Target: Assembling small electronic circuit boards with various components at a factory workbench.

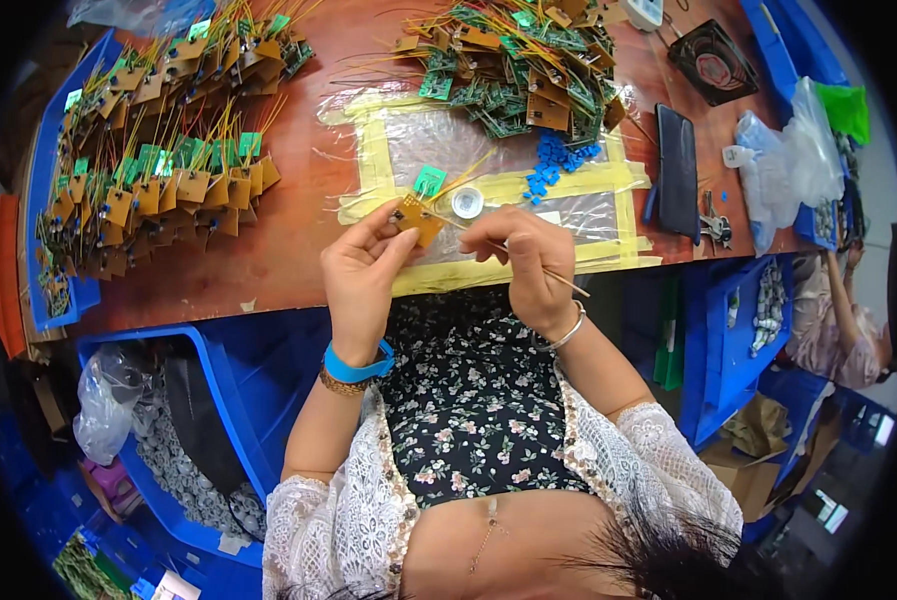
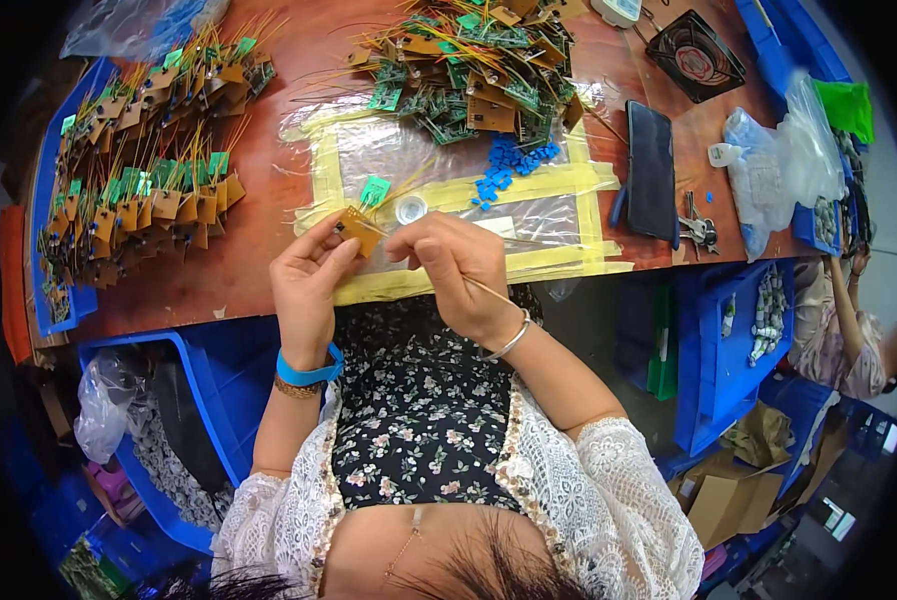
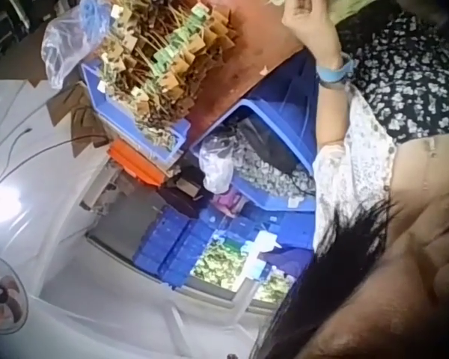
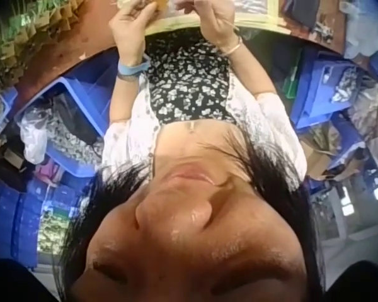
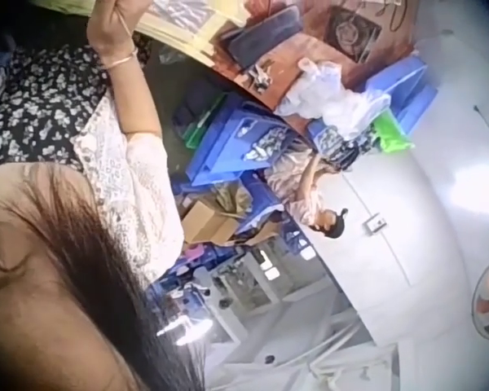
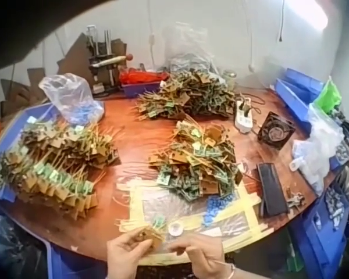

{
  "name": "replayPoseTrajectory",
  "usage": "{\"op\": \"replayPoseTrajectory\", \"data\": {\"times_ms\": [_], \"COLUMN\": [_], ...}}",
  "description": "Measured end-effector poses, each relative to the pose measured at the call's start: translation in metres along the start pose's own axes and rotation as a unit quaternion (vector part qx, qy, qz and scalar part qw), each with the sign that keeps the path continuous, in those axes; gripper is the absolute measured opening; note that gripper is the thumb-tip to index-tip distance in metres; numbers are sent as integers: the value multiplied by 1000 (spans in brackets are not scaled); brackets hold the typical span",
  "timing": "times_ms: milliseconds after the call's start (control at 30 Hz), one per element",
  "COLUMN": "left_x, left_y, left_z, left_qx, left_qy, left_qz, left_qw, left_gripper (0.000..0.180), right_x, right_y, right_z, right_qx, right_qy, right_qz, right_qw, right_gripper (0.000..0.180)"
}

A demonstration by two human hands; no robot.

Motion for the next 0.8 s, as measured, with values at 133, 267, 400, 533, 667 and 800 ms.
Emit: {"op": "replayPoseTrajectory", "data": {"times_ms": [133, 267, 400, 533, 667, 800], "left_x": [-3, -5, -6, -8, -8, -8], "left_y": [-1, -1, -2, -5, -8, -5], "left_z": [-2, -5, -8, -8, -8, -9], "left_qx": [25, 27, 33, 34, 38, 30], "left_qy": [55, 69, 69, 70, 62, 61], "left_qz": [-75, -73, -84, -87, -91, -80], "left_qw": [995, 995, 993, 993, 993, 994], "left_gripper": [37, 37, 36, 36, 36, 38], "right_x": [-5, -9, -12, -8, -4, 7], "right_y": [-10, -14, -14, -13, -11, -4], "right_z": [0, -1, -1, -1, -1, -3], "right_qx": [15, 26, 29, 29, 41, 49], "right_qy": [-14, -22, -14, -3, 47, 68], "right_qz": [27, 21, -6, -28, -84, -120], "right_qw": [999, 999, 999, 999, 995, 989], "right_gripper": [54, 54, 49, 38, 19, 9]}}
Point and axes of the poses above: each hand's wrist, its own z-axis towards the middle knuckle, its own y-axis out of the back of the hand, x = y × z, the point moved 3 cm from there along z, towards the middle knuckle, and after that the axes turned 2 degrees about y, right-handed, at the moved point
